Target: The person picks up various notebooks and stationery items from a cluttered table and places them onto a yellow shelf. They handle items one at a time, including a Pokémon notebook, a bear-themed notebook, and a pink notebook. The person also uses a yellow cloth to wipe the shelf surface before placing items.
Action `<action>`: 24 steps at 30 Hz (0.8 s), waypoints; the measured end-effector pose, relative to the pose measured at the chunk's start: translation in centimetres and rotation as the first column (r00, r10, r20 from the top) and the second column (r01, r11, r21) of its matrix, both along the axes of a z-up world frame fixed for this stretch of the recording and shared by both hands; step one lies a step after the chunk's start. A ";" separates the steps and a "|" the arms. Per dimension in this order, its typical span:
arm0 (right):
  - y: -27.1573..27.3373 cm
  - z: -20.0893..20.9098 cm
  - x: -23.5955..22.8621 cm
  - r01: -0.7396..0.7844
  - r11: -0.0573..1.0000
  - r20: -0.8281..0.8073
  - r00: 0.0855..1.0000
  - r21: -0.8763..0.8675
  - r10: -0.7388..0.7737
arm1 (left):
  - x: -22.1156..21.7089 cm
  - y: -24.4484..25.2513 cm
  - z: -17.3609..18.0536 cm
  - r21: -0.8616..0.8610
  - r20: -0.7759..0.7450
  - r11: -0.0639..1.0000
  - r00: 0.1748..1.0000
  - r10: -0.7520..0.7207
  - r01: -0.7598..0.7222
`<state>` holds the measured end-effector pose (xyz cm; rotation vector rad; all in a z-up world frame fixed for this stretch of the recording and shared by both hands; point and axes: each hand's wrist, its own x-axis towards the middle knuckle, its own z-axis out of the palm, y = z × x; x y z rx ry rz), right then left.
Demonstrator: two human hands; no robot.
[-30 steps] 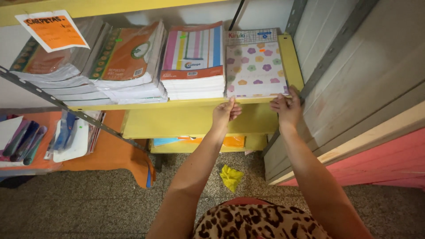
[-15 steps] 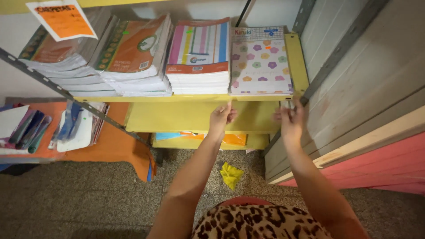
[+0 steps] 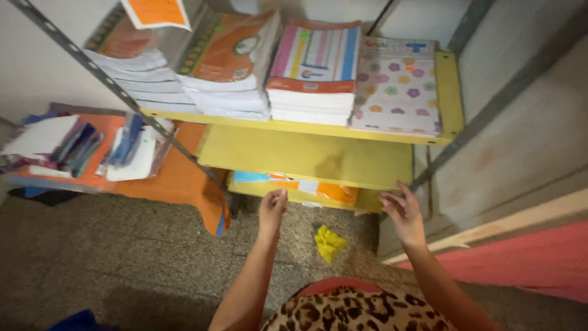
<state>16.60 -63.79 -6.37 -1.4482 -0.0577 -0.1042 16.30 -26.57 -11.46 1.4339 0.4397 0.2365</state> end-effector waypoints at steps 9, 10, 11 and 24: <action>7.4 2.0 -1.0 -0.144 0.985 -0.117 0.984 -0.092 0.133 | -6.4 4.8 3.6 0.081 -0.082 0.977 0.976 0.202 -0.195; 7.9 2.5 -1.0 -0.169 0.981 -0.123 0.980 -0.095 0.157 | -6.7 5.4 2.0 0.078 -0.088 0.973 0.970 0.226 -0.219; 8.4 2.9 -0.9 -0.193 0.975 -0.147 0.973 -0.112 0.175 | -6.9 6.1 0.4 0.076 -0.085 0.966 0.964 0.252 -0.246; 12.6 -0.4 3.3 -0.564 0.800 0.012 0.816 -0.206 0.578 | -14.6 0.8 -2.6 0.073 0.060 0.747 0.751 0.658 -0.660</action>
